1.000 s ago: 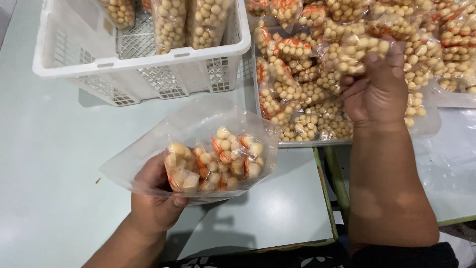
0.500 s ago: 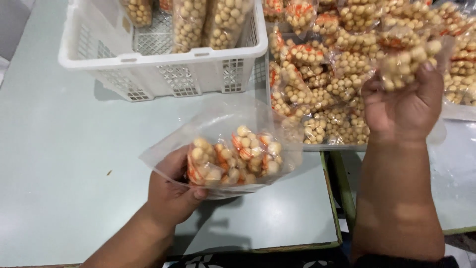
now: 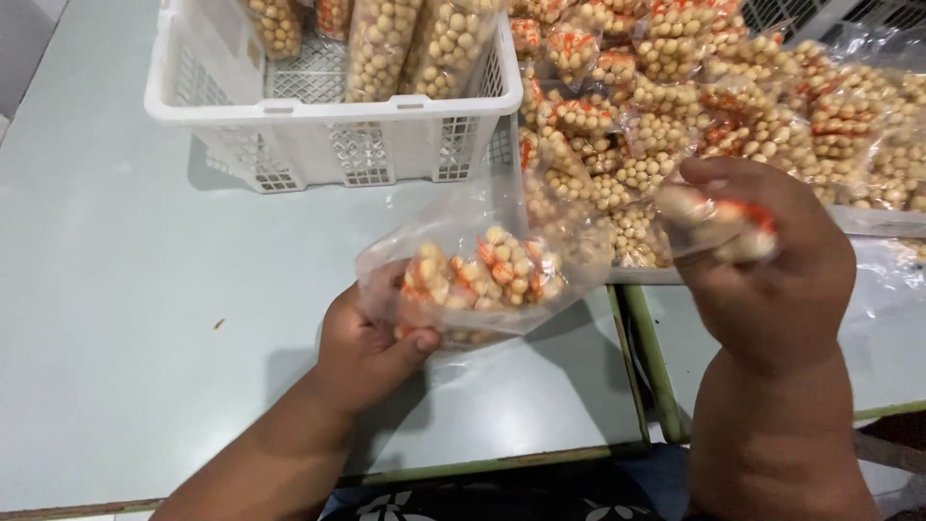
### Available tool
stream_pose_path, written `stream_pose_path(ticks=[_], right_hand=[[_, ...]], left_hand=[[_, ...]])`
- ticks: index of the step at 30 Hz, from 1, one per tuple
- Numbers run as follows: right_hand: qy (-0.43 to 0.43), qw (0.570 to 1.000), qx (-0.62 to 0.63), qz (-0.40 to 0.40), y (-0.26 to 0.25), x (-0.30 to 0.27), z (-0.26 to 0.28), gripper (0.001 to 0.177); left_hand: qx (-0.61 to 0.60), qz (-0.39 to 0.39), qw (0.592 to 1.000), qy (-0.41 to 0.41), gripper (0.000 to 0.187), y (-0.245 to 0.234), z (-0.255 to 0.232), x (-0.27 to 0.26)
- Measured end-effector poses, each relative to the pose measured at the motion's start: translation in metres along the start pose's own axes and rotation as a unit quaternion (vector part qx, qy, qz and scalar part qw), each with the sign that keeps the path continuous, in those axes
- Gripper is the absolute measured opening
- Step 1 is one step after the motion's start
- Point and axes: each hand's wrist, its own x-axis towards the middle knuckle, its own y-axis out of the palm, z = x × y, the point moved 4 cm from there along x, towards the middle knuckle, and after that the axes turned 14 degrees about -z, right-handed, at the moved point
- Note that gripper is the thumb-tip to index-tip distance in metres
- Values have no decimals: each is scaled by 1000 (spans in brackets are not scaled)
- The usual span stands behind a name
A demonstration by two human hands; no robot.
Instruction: Packing small individual snack bags into a larger plastic bag for bulk packaging and then placing the bulk bag into a crate.
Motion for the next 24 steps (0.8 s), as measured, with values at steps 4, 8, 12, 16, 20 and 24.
stream_pose_path(ticks=[4,8,12,16,20,24], right_hand=[[-199,977,-71,18,-7,11,28,29],[-262,950,-170,22,-7,22,58,11],[-332,920,-197,68,5,38,104,10],[-366,878,-301,67,13,43,112,24],[-409,834,-361,85,25,52,123,23],[-401,815,-393,145,39,55,129,34]], left_hand=[[-77,8,997,-11,68,5,5,3],[-24,25,998,44,64,8,-3,5],[27,19,996,85,63,9,-10,8],[-1,20,998,55,65,11,-3,6],[4,20,999,48,63,11,-6,9],[-12,27,998,52,56,13,-8,10]])
